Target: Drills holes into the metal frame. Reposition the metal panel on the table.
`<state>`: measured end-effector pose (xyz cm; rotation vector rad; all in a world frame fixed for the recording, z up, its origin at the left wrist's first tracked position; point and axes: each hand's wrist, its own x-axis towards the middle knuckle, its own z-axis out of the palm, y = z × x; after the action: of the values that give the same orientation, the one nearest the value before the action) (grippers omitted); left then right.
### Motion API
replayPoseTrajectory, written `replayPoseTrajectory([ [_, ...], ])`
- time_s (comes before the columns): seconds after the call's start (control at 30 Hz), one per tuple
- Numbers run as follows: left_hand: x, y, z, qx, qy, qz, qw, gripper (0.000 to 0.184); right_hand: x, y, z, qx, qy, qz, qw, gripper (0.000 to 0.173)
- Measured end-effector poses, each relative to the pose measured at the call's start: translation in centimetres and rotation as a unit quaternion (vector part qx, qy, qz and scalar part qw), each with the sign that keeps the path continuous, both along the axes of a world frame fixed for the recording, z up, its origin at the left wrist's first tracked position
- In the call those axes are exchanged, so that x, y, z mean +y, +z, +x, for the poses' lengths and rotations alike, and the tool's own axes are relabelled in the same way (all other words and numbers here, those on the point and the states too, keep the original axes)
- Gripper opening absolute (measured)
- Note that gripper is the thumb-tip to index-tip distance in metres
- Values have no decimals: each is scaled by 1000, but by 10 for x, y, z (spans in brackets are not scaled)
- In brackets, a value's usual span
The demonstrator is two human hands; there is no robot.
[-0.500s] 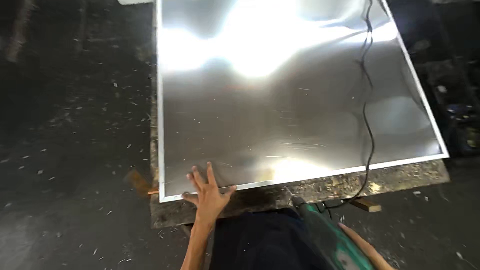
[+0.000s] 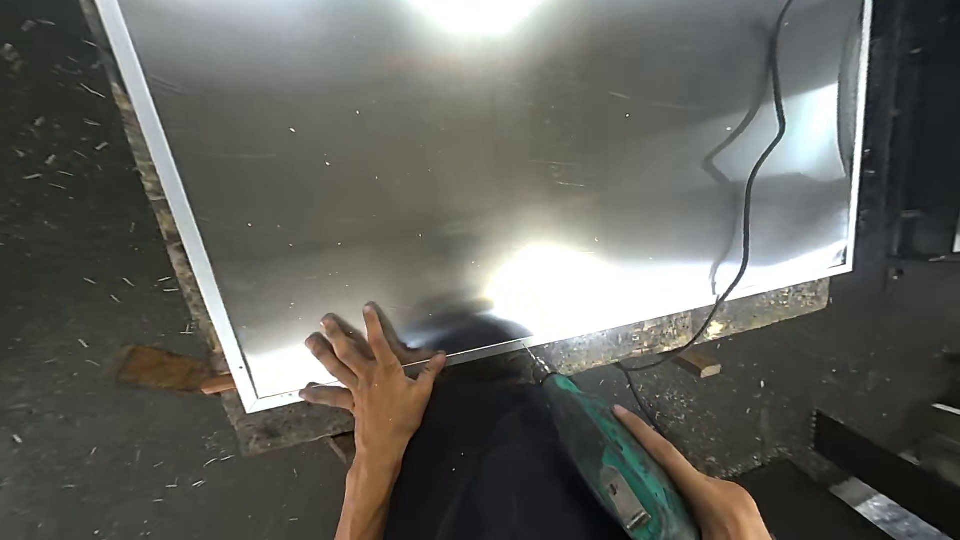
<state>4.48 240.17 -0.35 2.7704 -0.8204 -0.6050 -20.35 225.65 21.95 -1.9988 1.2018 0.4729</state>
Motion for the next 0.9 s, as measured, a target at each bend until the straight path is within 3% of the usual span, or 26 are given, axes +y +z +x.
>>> replayPoseTrajectory([
  [0.43,-2,3,-1,5,-3,16,1000,124,-10,6,21,56,37,2,998,83],
  [0.57,-12,4,6,-30,-14,-34,999,93,-18,11,37,108,110,-5,988,95],
  [0.67,-34,-11,14,-75,-35,-58,995,77,-26,12,43,120,149,-6,982,94],
  [0.9,-62,-23,11,-106,-67,-23,992,69,-36,9,48,123,165,-5,978,79],
])
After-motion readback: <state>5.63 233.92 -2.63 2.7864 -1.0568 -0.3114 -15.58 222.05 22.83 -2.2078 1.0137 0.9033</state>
